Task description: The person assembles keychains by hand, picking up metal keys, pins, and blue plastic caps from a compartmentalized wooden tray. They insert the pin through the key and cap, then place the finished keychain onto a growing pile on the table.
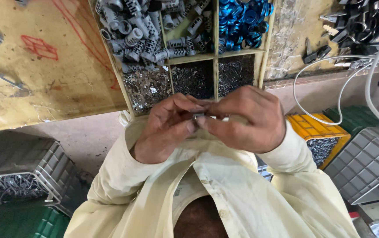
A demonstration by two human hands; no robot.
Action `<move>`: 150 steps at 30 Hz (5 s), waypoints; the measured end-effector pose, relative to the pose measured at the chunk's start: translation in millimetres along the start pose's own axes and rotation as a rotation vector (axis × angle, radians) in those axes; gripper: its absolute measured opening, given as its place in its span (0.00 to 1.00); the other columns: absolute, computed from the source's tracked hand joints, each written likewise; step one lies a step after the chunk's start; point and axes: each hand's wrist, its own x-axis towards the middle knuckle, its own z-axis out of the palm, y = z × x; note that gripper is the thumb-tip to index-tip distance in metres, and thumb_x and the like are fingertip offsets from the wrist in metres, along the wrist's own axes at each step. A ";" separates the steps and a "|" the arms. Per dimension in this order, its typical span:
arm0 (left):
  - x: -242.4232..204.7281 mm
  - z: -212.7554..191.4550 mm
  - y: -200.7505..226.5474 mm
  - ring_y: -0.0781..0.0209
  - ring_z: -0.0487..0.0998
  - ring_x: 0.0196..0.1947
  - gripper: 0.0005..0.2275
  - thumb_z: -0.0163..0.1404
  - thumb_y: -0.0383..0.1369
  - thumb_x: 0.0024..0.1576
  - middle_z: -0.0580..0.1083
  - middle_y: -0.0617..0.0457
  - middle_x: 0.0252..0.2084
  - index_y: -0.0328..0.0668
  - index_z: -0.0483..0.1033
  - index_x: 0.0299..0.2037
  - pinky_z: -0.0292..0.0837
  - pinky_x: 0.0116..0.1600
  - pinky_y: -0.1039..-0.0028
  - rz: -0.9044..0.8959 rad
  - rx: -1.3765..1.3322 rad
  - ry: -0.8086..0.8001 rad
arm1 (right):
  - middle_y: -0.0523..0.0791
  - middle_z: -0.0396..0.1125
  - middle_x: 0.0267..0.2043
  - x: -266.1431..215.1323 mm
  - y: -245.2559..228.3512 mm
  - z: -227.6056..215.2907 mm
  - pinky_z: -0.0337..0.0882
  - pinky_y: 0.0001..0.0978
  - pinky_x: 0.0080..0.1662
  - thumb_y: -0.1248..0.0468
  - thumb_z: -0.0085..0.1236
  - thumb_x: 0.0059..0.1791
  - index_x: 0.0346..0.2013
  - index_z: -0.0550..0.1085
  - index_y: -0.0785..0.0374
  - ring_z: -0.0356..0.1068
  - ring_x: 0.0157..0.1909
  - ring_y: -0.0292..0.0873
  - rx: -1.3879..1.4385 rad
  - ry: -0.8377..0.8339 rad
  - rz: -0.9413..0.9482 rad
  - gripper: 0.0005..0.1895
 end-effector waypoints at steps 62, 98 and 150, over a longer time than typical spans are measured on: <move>25.1 21.1 5.6 0.56 0.81 0.53 0.13 0.62 0.21 0.56 0.76 0.44 0.52 0.35 0.78 0.51 0.79 0.59 0.71 0.305 1.091 -0.106 | 0.44 0.74 0.43 -66.4 32.2 -43.7 0.74 0.35 0.46 0.75 0.62 0.51 0.49 0.75 0.60 0.75 0.41 0.48 -0.643 0.264 0.649 0.14; -20.4 -27.4 -1.3 0.57 0.81 0.31 0.15 0.63 0.27 0.55 0.78 0.45 0.37 0.33 0.78 0.50 0.80 0.33 0.70 -0.243 0.188 0.099 | 0.44 0.73 0.55 -13.9 -23.7 14.1 0.74 0.40 0.55 0.65 0.60 0.56 0.55 0.78 0.60 0.75 0.53 0.45 0.079 0.231 -0.014 0.13; -8.7 20.5 34.8 0.73 0.81 0.39 0.07 0.60 0.24 0.60 0.80 0.53 0.47 0.39 0.81 0.46 0.76 0.41 0.84 0.421 1.219 0.129 | 0.44 0.64 0.48 -26.2 -2.9 27.8 0.66 0.28 0.52 0.74 0.59 0.53 0.46 0.72 0.67 0.64 0.50 0.36 0.994 0.057 0.752 0.08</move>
